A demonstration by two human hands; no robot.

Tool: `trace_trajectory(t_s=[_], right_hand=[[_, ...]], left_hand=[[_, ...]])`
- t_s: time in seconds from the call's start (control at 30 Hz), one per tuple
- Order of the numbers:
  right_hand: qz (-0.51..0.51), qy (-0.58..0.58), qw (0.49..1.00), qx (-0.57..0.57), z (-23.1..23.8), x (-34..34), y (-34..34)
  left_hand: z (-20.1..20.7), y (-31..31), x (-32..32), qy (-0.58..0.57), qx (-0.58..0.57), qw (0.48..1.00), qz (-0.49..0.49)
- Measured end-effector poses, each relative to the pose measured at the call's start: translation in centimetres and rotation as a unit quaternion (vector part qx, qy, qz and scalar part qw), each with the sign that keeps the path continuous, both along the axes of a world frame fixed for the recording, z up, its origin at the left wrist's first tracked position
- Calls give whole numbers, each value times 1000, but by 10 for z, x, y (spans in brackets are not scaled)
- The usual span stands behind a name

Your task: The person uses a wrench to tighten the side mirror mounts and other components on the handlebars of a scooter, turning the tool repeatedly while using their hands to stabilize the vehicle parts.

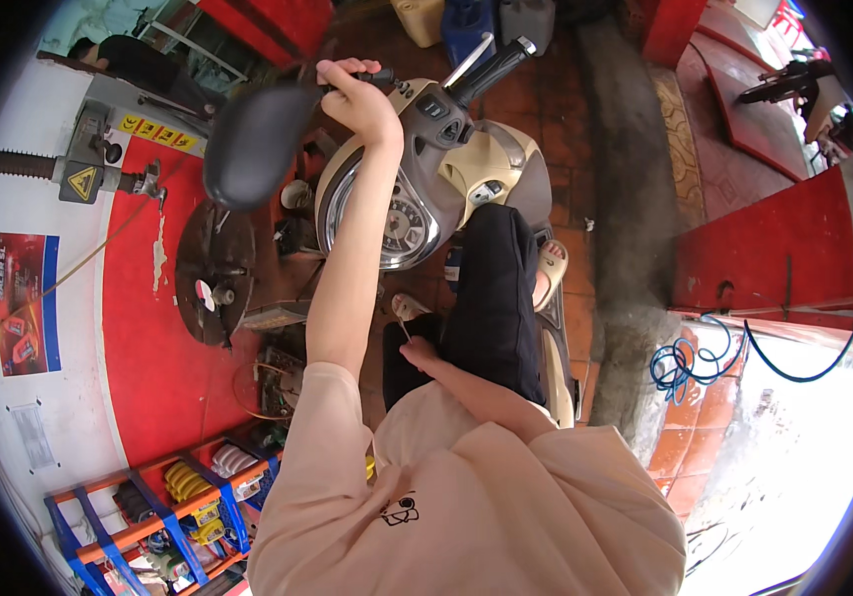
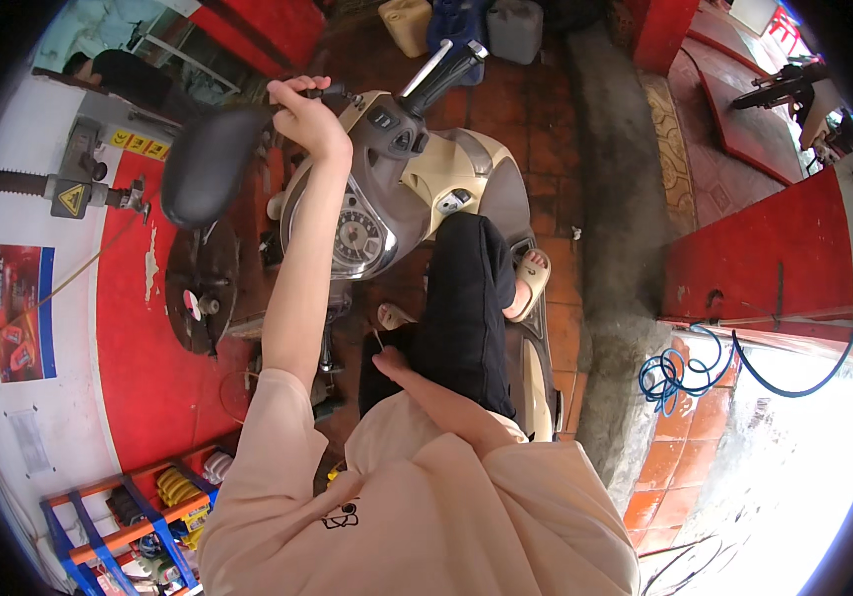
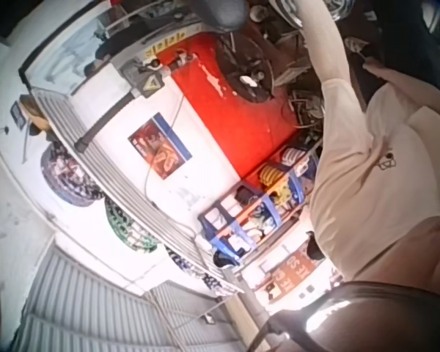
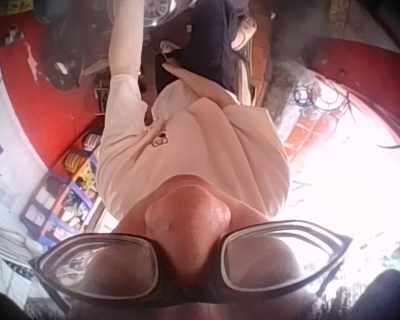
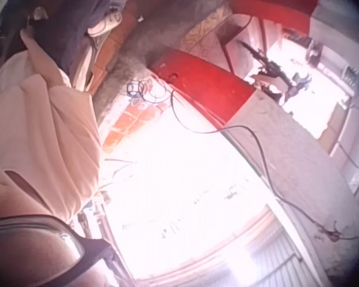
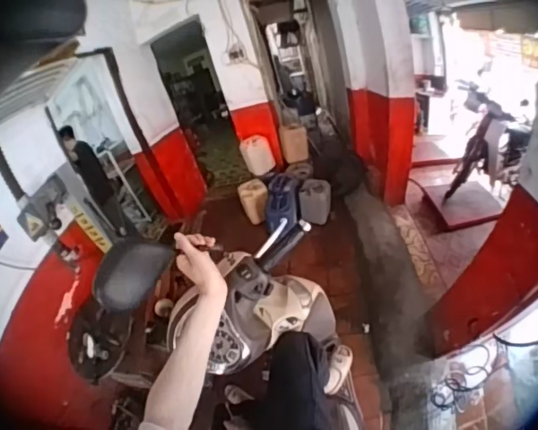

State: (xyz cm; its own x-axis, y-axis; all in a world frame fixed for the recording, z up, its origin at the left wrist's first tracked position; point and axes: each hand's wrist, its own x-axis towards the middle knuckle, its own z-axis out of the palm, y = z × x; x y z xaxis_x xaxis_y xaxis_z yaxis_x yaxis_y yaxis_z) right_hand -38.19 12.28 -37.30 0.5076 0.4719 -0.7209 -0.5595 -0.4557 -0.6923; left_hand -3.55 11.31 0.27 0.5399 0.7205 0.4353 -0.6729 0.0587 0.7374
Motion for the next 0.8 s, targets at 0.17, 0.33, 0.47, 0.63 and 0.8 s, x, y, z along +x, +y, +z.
trace_trajectory(t_s=[0.17,0.33,0.47,0.63,0.8], right_hand=[[-5,-19,1000,-4,-4,-3,7],[-2,-17,1000,-24,-12,-4,6],[4,-2,1000,-24,-8,-4,8],[13,-14,999,-38,0,-1,3],[16,-45,998,-30,13,-6,1]], left_hand=[[-6,16,1,18,274,961,29],[10,56,14,-46,453,883,-112],[19,55,16,74,366,865,-337],[19,57,26,145,336,849,-382],[5,39,46,44,440,897,18]])
